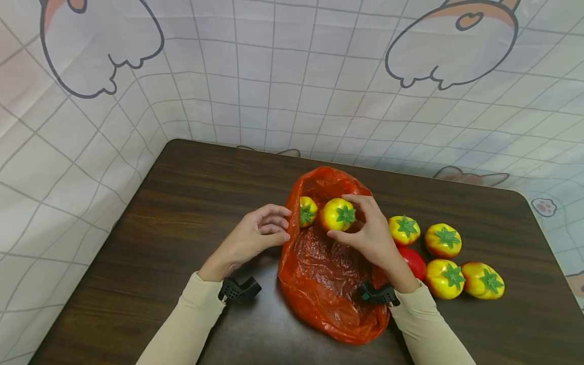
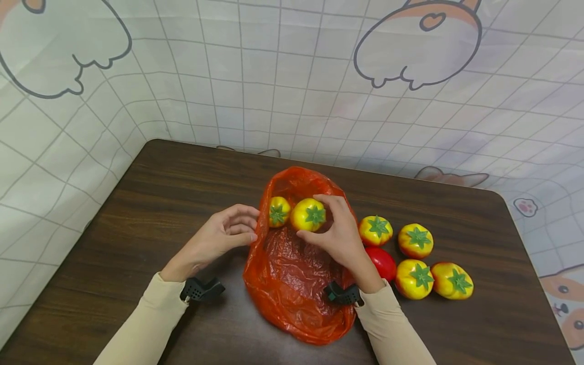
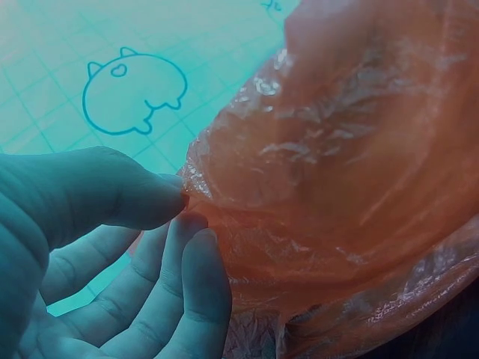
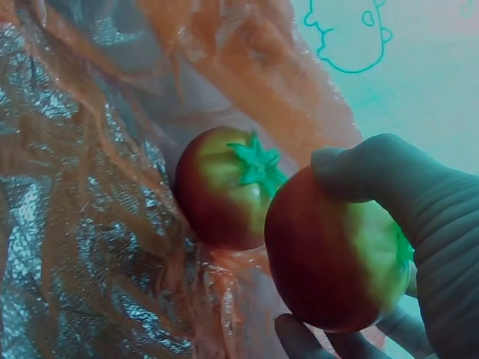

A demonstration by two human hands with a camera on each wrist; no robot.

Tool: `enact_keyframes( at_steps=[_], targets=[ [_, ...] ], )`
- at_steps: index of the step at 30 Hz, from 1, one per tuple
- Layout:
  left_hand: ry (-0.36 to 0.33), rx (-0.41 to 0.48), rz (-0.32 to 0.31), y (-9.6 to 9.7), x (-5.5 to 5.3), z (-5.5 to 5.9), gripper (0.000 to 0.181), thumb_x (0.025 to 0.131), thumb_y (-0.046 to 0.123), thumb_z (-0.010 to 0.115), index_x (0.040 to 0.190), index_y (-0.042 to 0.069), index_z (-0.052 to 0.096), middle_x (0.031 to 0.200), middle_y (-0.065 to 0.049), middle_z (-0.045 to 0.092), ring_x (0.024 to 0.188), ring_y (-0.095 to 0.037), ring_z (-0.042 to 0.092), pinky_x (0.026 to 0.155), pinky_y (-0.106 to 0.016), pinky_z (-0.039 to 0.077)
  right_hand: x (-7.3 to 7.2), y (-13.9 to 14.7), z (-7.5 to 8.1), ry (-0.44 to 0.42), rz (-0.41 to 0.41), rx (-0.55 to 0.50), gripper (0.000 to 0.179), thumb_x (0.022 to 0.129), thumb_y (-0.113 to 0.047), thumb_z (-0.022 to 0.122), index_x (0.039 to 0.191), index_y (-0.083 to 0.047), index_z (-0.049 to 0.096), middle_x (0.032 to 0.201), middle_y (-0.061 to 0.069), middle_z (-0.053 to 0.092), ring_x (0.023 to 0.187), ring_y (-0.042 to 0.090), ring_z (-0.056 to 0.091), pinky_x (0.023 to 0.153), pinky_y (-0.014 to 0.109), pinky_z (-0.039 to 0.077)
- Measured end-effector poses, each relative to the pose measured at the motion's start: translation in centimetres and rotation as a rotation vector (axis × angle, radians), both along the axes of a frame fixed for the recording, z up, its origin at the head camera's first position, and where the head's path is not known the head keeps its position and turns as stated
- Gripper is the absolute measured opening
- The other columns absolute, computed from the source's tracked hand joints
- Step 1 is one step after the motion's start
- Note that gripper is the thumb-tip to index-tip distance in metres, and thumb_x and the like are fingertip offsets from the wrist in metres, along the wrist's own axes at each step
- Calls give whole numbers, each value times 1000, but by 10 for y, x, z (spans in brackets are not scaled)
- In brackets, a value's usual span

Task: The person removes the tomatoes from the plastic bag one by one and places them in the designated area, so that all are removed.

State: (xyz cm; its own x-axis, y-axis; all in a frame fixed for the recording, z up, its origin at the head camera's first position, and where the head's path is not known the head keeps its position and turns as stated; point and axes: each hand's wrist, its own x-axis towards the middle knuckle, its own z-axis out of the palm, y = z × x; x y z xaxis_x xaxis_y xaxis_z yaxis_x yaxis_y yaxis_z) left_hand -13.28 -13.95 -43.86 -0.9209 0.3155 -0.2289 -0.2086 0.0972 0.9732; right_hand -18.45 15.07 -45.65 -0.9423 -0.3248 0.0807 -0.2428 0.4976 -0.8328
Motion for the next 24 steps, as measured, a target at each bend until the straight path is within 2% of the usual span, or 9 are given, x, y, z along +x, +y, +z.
enact_keyframes(
  at_steps=[5,7,14,24],
  targets=[
    [-1,-3,-2,0,0,-1,46,94,13,75,136,15,57,122,-10,64,108,-19,68,93,-40,60,1,3,4,-2,-6,-48,76,78,-21,92,143,-18,54,137,8,50,123,22,55,88,19,57],
    [0,-4,-4,0,0,-2,46,94,12,75,136,15,57,122,-10,63,108,-20,68,94,-41,60,2,4,6,0,-10,-65,75,78,-20,92,143,-18,55,137,8,50,123,20,53,86,14,54],
    [3,-7,-3,1,-1,-3,46,94,12,74,136,15,57,121,-10,63,108,-19,68,92,-40,60,3,7,12,11,-11,-84,74,80,-18,90,146,-16,54,138,7,50,121,17,45,90,13,51],
    [7,-9,0,0,-1,-2,45,94,12,73,136,14,56,121,-10,63,108,-19,68,94,-43,60,3,9,17,10,-6,-121,74,81,-14,90,145,-13,54,136,7,49,118,17,49,86,13,55]
  ],
)
